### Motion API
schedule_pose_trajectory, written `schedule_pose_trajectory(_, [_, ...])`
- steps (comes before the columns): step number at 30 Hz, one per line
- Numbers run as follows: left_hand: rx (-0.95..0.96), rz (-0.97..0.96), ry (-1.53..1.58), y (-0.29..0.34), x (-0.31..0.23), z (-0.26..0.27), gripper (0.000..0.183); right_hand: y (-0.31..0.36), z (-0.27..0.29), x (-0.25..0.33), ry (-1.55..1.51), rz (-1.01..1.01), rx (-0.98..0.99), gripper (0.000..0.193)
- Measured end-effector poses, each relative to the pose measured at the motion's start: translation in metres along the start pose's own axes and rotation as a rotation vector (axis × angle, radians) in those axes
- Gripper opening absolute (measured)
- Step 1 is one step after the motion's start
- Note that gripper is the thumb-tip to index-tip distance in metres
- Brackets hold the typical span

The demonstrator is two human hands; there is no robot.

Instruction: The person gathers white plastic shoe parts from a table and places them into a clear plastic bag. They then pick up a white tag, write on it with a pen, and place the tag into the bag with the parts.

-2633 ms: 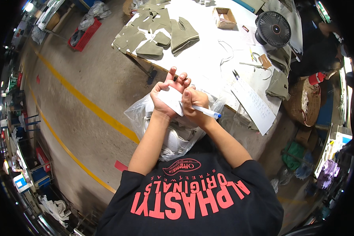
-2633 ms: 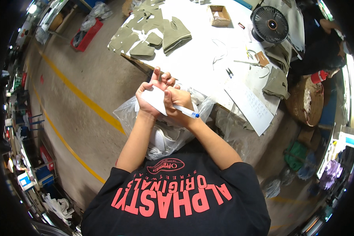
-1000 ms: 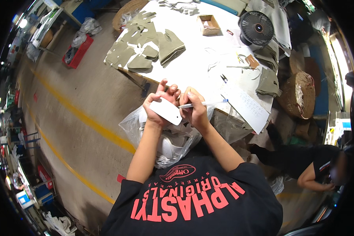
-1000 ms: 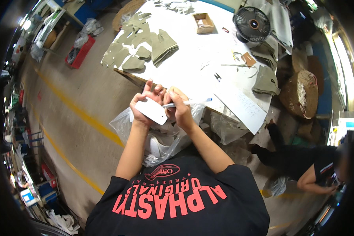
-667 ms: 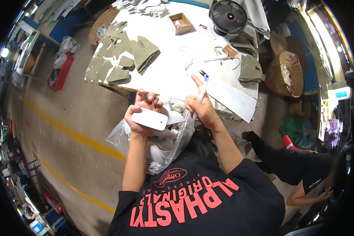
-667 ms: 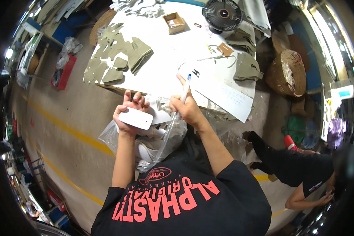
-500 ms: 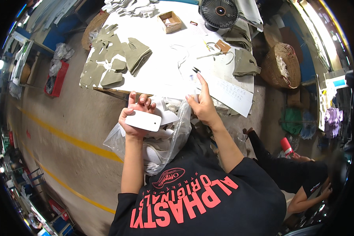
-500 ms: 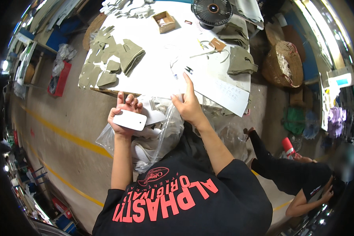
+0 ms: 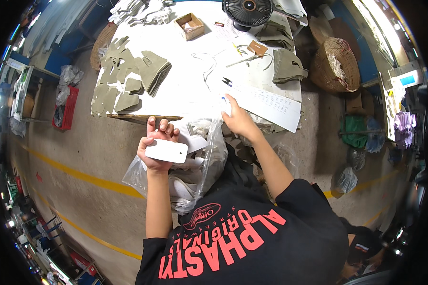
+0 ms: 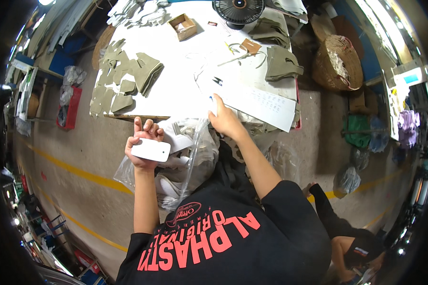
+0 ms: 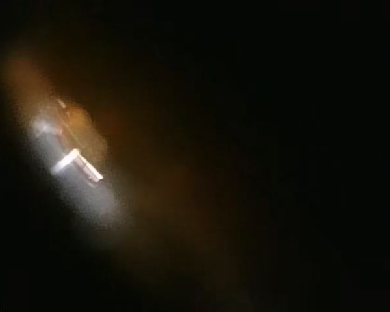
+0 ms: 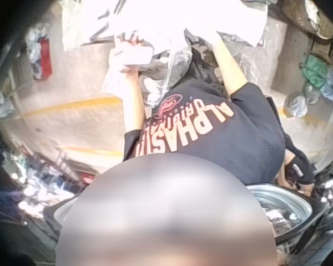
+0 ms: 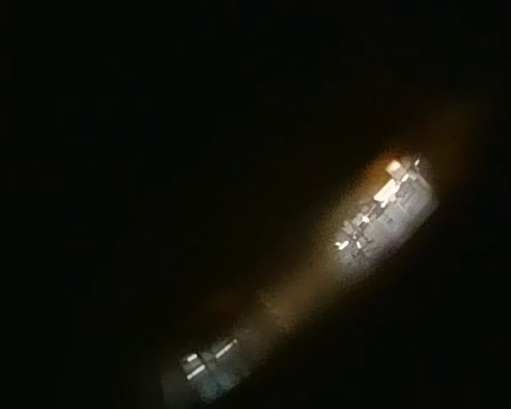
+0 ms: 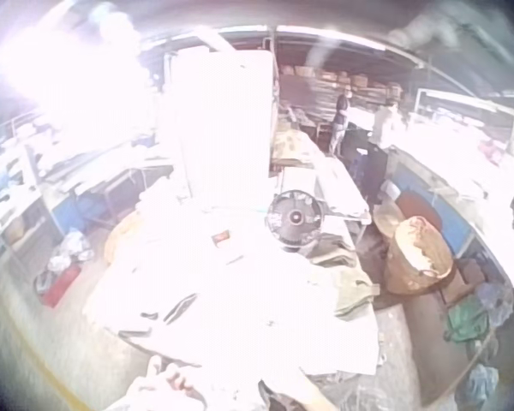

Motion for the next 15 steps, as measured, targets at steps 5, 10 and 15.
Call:
schedule_pose_trajectory(5, [-0.003,0.000,-0.013,0.000,-0.001,-0.001,0.053,-0.029,0.006,-0.029,0.072,-0.147,0.079,0.052])
schedule_pose_trajectory(10, [-0.007,-0.003,-0.013,0.000,-0.001,-0.001,0.053,-0.041,0.020,-0.028,0.089,-0.118,0.076,0.035])
schedule_pose_trajectory(15, [-0.014,0.003,-0.004,0.001,0.000,-0.001,0.053,-0.033,0.049,-0.050,0.033,-0.116,-0.098,0.033])
Point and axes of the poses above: each hand's wrist, its own y-axis away from the middle knuckle, its own z-axis out of the back of the hand, x = y × z, the point moved 6 cm from there along -y, towards the middle knuckle, and after that the axes turned 1 degree about x, right-handed, at the moved point
